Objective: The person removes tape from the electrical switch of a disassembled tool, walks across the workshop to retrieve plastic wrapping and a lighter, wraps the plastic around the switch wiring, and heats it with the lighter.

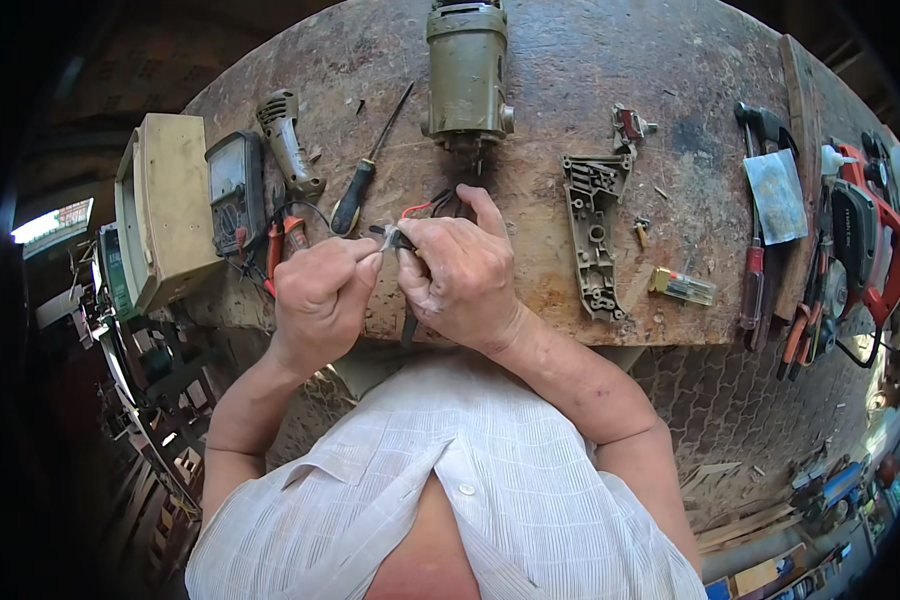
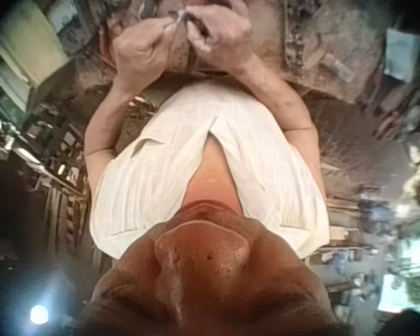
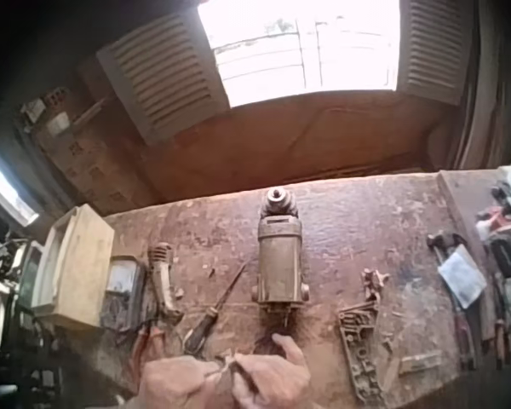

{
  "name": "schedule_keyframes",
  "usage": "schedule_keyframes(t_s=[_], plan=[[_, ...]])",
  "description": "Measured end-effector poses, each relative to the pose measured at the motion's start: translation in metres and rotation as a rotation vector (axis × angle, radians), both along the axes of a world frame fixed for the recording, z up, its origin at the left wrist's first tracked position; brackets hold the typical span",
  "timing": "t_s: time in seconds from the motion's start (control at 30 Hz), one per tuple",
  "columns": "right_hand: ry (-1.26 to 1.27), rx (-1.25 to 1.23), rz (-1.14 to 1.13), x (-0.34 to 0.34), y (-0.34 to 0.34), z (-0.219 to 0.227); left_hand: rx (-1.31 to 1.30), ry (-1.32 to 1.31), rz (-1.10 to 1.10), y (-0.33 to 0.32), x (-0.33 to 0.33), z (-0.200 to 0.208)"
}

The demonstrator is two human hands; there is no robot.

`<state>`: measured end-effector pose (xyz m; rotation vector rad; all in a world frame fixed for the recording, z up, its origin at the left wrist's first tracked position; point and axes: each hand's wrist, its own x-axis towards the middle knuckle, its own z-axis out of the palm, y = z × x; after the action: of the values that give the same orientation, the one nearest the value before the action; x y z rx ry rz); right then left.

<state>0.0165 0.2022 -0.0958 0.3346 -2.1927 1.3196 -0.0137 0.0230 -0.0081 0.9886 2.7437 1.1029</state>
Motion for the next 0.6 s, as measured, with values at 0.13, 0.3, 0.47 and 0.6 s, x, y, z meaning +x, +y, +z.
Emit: schedule_keyframes(t_s=[0.13, 0.3, 0.47, 0.6], plan=[[-0.098, -0.014, 0.056, 0.001, 0.003, 0.004, 0.155, -0.257, 0.159, -0.009, 0.0, -0.014], [-0.089, -0.029, 0.088, 0.001, 0.004, 0.004, 0.208, -0.6, 0.248, -0.016, -0.012, -0.01], [-0.055, -0.029, 0.113, -0.003, 0.004, 0.002, 0.086, -0.729, 0.091, -0.023, -0.045, -0.008], [-0.078, -0.042, 0.144, -0.003, 0.008, 0.003, 0.036, -0.669, -0.094, -0.022, -0.066, -0.007]])
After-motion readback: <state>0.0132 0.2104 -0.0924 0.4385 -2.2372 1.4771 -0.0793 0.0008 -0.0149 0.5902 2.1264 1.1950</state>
